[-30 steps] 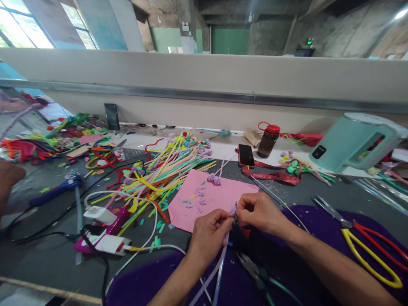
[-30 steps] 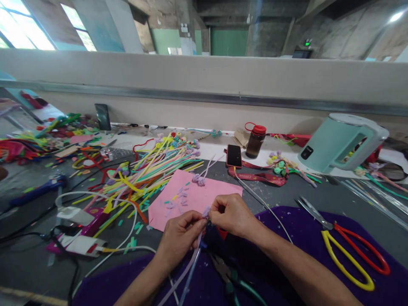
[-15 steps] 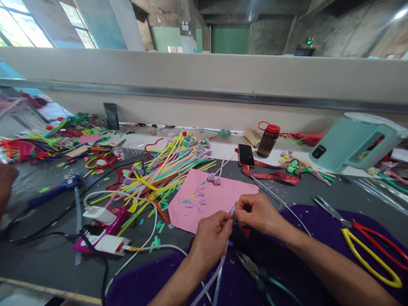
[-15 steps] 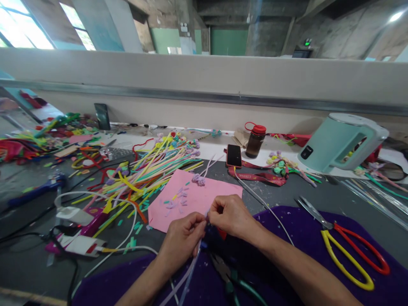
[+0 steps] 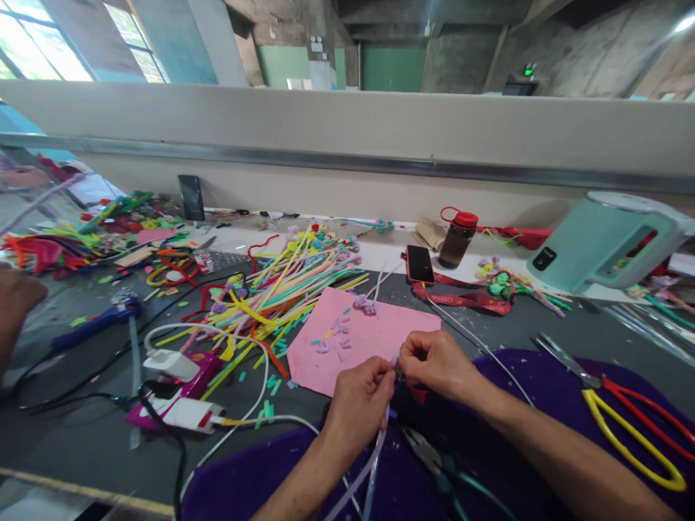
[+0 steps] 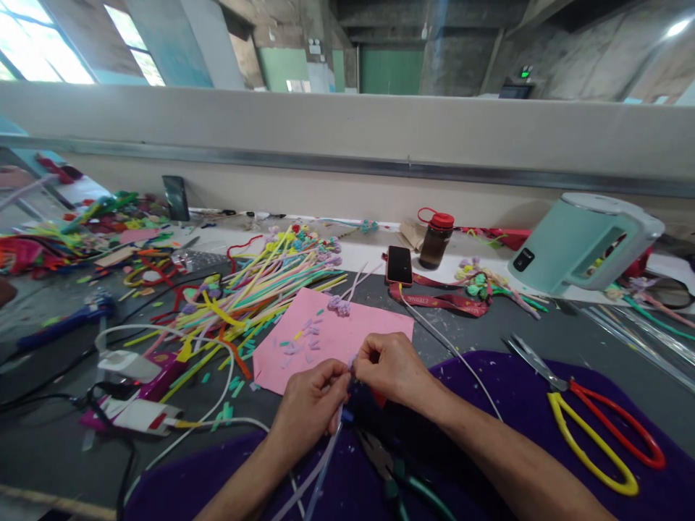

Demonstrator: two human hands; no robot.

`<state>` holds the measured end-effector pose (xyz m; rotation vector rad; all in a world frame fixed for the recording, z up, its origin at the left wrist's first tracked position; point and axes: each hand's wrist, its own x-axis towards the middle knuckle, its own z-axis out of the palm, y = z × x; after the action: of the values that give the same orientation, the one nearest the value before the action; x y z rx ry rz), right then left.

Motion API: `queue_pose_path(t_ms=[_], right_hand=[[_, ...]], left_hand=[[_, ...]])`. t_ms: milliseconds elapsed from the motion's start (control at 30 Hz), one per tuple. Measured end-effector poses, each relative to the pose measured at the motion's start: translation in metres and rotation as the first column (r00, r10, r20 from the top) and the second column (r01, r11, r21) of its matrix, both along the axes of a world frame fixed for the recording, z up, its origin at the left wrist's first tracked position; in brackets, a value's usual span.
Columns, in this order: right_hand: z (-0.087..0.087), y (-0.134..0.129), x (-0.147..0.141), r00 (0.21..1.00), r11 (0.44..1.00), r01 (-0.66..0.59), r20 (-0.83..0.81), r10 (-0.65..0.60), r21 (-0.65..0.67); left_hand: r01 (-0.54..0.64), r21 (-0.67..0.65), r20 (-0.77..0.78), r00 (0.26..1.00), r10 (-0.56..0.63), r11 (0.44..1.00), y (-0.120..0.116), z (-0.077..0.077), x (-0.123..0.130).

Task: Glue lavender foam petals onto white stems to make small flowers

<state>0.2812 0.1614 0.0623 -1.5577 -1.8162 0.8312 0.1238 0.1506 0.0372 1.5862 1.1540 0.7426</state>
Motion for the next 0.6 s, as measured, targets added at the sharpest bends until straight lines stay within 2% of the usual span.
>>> queue_pose_path(t_ms=[133,300,400,600], right_hand=[[-0.003,0.002,-0.001,1.0,1.0,0.021,-0.004,-0.021,-0.013],[-0.005,0.003,0.001,0.995,0.999,0.01,-0.094,-0.013,-0.032],[0.002,0.003,0.005,0.989,0.999,0.007,-0.149,-0.013,-0.043],[0.02,0.003,0.015,0.969,1.0,-0.002,-0.248,0.008,0.023]], left_hand=[[-0.025,0.022,-0.002,1.0,0.025,0.999,0.0,0.0,0.0],[-0.057,0.021,0.023,0.998,0.056,0.998,0.001,0.003,-0.002],[-0.084,0.019,0.047,0.995,0.083,0.996,0.002,0.006,-0.003],[-0.111,0.041,0.074,0.991,0.107,0.993,0.005,0.01,-0.005]])
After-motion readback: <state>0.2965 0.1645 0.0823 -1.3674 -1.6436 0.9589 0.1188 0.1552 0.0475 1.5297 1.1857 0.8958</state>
